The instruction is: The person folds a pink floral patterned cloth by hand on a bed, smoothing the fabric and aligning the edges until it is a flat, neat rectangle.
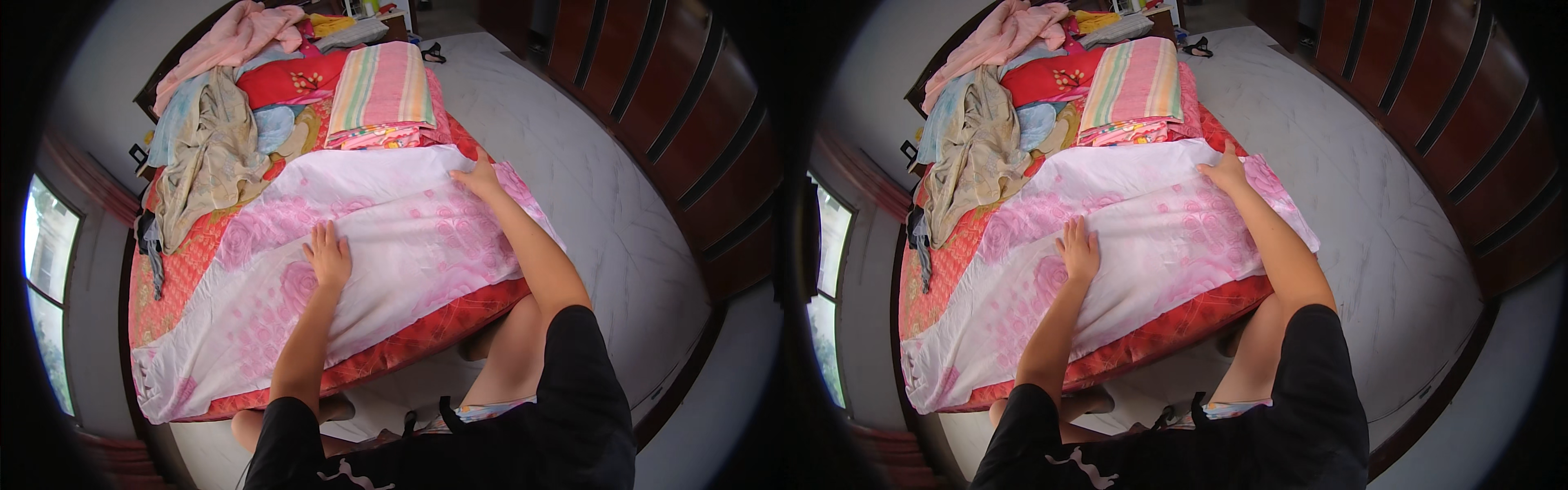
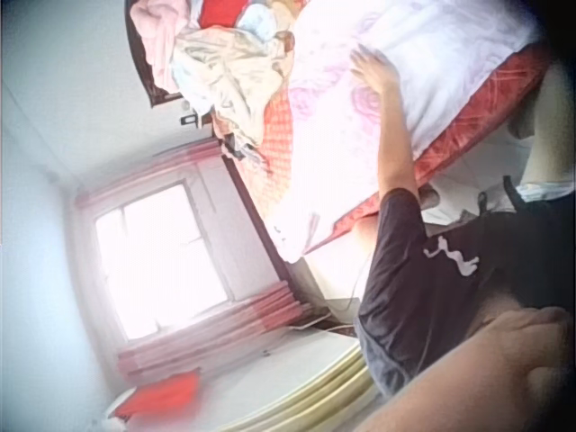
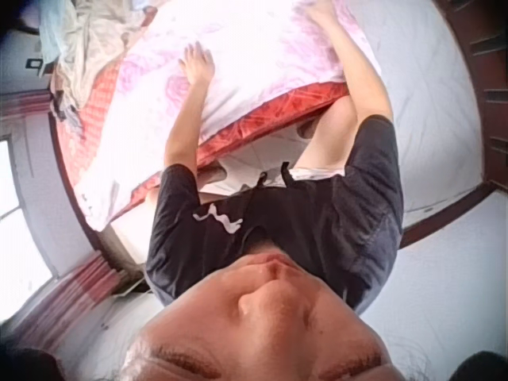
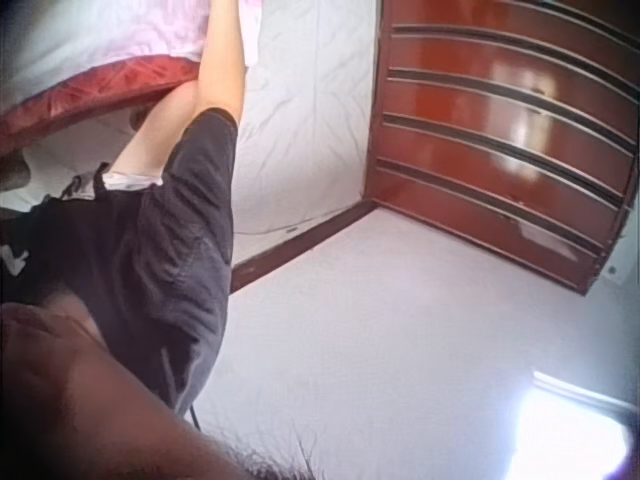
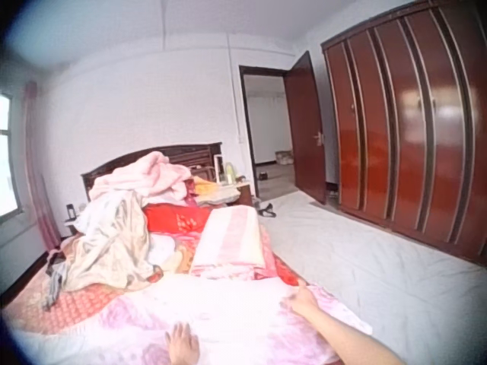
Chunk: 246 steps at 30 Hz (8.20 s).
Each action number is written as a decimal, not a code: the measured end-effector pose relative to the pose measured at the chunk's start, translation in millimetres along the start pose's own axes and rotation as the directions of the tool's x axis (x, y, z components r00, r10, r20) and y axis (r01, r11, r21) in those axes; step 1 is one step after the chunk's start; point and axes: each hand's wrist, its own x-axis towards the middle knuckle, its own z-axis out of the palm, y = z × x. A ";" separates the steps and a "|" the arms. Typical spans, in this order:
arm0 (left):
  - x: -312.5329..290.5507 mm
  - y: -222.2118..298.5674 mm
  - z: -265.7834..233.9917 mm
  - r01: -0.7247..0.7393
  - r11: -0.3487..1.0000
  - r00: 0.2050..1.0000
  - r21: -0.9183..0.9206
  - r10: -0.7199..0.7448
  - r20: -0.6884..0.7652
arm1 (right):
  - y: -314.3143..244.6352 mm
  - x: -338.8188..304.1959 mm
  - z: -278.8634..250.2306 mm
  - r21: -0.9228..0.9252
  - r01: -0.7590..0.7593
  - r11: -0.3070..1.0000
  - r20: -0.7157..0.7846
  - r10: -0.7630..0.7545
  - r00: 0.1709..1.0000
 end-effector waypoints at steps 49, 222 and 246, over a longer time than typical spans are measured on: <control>-185.1 -63.3 -144.9 -0.490 0.848 0.870 -0.203 0.490 -0.056 | -12.7 -221.6 -55.4 -0.278 0.106 0.955 -0.075 -0.131 0.989; -279.1 -968.8 -507.7 0.141 0.666 0.508 -0.733 0.587 0.631 | -742.1 -710.2 486.8 -0.328 0.748 0.577 0.944 0.169 0.284; -231.5 -1010.1 -470.3 0.234 0.632 0.811 -0.739 -0.546 -0.211 | -800.1 -704.3 571.5 0.152 0.552 0.820 0.237 -0.573 0.785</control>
